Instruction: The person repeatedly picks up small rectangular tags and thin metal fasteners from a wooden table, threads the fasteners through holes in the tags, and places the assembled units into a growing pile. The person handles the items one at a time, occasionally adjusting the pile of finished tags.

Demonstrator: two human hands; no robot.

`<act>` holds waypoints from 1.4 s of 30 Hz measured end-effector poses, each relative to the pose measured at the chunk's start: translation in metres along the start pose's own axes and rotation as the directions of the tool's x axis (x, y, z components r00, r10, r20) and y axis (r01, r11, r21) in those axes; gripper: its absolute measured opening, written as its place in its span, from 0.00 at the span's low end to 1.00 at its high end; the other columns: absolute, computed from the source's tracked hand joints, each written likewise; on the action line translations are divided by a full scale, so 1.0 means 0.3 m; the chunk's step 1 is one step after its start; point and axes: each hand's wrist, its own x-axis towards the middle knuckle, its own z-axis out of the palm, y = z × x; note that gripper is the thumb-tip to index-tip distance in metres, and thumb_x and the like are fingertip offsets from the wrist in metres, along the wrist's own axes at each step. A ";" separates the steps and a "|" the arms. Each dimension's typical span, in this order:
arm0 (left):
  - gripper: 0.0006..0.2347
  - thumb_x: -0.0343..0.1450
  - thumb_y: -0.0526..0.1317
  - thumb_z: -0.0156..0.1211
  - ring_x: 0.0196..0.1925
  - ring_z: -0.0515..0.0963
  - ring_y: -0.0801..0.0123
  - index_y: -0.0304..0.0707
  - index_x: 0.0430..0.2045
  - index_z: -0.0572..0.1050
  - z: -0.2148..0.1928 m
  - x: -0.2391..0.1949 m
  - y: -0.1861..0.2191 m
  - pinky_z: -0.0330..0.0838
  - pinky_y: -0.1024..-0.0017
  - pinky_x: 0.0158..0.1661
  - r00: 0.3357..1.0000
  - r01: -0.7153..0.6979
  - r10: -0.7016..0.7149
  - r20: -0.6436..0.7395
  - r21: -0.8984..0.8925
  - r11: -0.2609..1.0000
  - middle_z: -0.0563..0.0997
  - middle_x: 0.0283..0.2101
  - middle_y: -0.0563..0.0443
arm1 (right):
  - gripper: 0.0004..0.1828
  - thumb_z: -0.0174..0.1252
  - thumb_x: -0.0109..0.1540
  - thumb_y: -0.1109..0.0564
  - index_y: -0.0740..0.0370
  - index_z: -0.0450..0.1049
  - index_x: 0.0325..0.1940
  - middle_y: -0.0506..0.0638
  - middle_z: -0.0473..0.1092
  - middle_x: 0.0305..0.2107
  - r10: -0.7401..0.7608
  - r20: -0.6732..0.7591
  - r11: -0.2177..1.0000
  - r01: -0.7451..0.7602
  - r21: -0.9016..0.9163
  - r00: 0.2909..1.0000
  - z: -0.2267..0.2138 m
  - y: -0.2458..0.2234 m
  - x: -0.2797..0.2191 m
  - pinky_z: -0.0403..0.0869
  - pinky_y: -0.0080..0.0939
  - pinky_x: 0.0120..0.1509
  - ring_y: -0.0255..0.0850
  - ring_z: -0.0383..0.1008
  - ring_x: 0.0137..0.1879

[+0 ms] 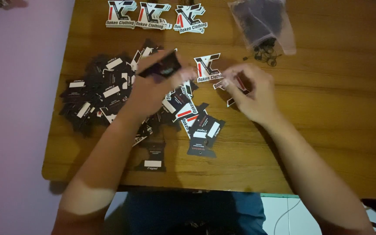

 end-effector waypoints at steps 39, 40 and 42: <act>0.06 0.72 0.41 0.66 0.38 0.83 0.76 0.42 0.30 0.74 -0.095 0.043 -0.019 0.82 0.77 0.39 0.970 0.077 -0.066 -0.233 0.039 0.996 0.84 0.35 0.54 | 0.19 0.53 0.71 0.48 0.62 0.80 0.55 0.54 0.77 0.55 -0.631 0.610 0.707 0.678 0.199 0.479 0.249 -0.399 -0.077 0.37 0.86 0.76 0.59 0.64 0.74; 0.06 0.72 0.41 0.66 0.38 0.83 0.76 0.42 0.30 0.74 -0.096 0.042 -0.011 0.82 0.77 0.39 0.968 0.073 -0.058 -0.246 0.050 0.996 0.84 0.35 0.54 | 0.19 0.53 0.71 0.48 0.62 0.80 0.55 0.54 0.77 0.55 -0.643 0.608 0.697 0.686 0.212 0.466 0.247 -0.390 -0.059 0.37 0.86 0.76 0.59 0.64 0.74; 0.09 0.76 0.45 0.58 0.43 0.82 0.66 0.40 0.35 0.73 -0.090 0.033 -0.001 0.80 0.69 0.50 0.997 0.041 -0.038 -0.064 0.034 0.999 0.79 0.36 0.53 | 0.16 0.52 0.71 0.45 0.51 0.82 0.52 0.45 0.81 0.49 -0.598 0.560 0.718 0.694 0.055 0.574 0.242 -0.375 -0.030 0.33 0.79 0.78 0.54 0.72 0.69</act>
